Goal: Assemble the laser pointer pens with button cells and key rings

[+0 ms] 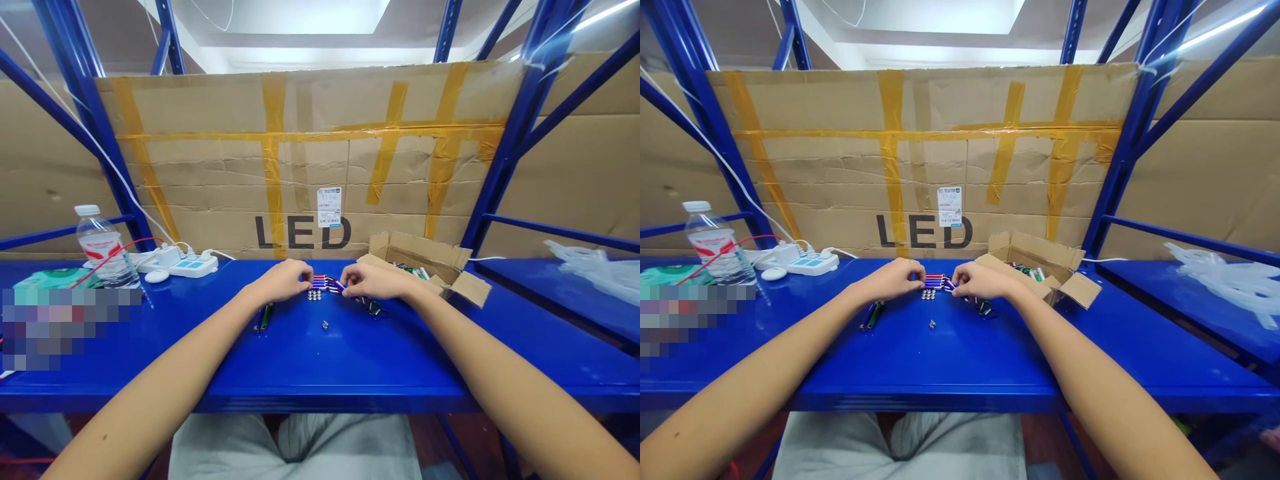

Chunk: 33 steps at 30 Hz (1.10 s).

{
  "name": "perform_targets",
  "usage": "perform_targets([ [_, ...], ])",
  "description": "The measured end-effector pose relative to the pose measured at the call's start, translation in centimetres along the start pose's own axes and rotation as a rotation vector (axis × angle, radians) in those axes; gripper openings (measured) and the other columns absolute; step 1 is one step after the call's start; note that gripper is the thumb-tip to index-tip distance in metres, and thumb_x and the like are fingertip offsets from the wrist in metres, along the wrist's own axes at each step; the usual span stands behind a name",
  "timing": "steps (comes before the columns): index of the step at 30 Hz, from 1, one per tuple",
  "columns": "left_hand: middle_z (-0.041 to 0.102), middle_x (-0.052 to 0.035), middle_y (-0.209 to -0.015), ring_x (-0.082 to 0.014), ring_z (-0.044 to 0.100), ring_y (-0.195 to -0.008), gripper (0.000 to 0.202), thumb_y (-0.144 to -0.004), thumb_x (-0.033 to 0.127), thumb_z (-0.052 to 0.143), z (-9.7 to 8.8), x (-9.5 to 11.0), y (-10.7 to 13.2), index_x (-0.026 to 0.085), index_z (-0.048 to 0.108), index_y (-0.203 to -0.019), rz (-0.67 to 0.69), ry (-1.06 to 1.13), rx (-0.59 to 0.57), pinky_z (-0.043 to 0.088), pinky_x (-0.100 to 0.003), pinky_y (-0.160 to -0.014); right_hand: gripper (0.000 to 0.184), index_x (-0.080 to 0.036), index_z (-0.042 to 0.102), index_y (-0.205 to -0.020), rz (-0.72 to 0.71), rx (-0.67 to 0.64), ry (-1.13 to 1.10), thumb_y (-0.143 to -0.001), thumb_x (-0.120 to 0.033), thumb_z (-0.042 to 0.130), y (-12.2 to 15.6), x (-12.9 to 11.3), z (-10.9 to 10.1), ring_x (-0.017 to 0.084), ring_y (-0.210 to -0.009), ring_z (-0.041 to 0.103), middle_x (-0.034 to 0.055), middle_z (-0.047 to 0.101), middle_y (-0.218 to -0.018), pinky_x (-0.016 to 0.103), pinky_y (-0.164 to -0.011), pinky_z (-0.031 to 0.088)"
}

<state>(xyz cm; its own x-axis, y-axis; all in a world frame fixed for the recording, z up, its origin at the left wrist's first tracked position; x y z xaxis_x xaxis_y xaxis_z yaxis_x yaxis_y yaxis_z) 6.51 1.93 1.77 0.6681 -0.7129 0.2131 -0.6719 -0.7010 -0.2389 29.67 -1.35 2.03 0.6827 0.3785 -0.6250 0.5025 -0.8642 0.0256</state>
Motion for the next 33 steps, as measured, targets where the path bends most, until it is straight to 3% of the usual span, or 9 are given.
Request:
perform_targets([
  [5,0.069,-0.0043,-0.095,-0.0192,0.06,-0.085,0.014,-0.08,0.021,0.057,0.4,-0.4,0.1,0.021,0.069,-0.085,0.061,-0.053,-0.059,0.04,-0.026,-0.072,0.012,-0.016,0.06,-0.085,-0.044,0.09,0.021,-0.08,-0.026,0.063,-0.4,-0.1,0.7,0.012,-0.058,0.054,-0.0001,0.061,-0.066,0.022,-0.053,0.041],
  [16,0.071,-0.0052,-0.093,-0.02,0.061,-0.084,0.012,-0.079,0.022,0.061,1.4,-0.3,0.0,0.02,0.073,-0.083,0.049,-0.039,-0.068,0.041,-0.027,-0.076,0.017,-0.015,0.062,-0.089,-0.049,0.07,0.024,-0.08,-0.03,0.062,-0.6,0.2,0.7,0.013,-0.061,0.056,0.0011,0.062,-0.069,0.023,-0.052,0.041],
  [25,0.071,-0.0041,-0.092,-0.0199,0.063,-0.085,0.014,-0.081,0.024,0.06,1.3,0.1,0.1,0.021,0.072,-0.086,0.03,-0.107,-0.116,0.042,-0.028,-0.076,0.019,-0.016,0.062,-0.087,-0.084,0.068,0.029,-0.08,-0.033,0.063,-0.7,0.5,0.8,0.013,-0.061,0.056,0.0012,0.063,-0.069,0.024,-0.053,0.04],
  [33,0.072,-0.0036,-0.087,-0.0182,0.063,-0.081,0.013,-0.078,0.023,0.062,1.0,0.0,0.2,0.02,0.073,-0.084,-0.012,-0.029,-0.153,0.042,-0.026,-0.074,0.018,-0.016,0.061,-0.086,-0.062,0.065,-0.016,-0.076,-0.031,0.066,-0.7,0.4,1.0,0.013,-0.059,0.055,0.0001,0.061,-0.066,0.025,-0.053,0.041],
])
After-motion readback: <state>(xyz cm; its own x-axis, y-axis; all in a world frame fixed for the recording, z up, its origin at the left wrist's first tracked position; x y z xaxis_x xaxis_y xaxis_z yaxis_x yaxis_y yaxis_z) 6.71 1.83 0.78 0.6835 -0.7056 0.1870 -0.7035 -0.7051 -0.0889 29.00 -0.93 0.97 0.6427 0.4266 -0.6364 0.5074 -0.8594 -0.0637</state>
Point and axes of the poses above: each hand's wrist, its own y-axis away from the middle knuckle, its own z-axis out of the palm, x = y × z, the point moved 1 cm from there along -y, towards the middle knuckle
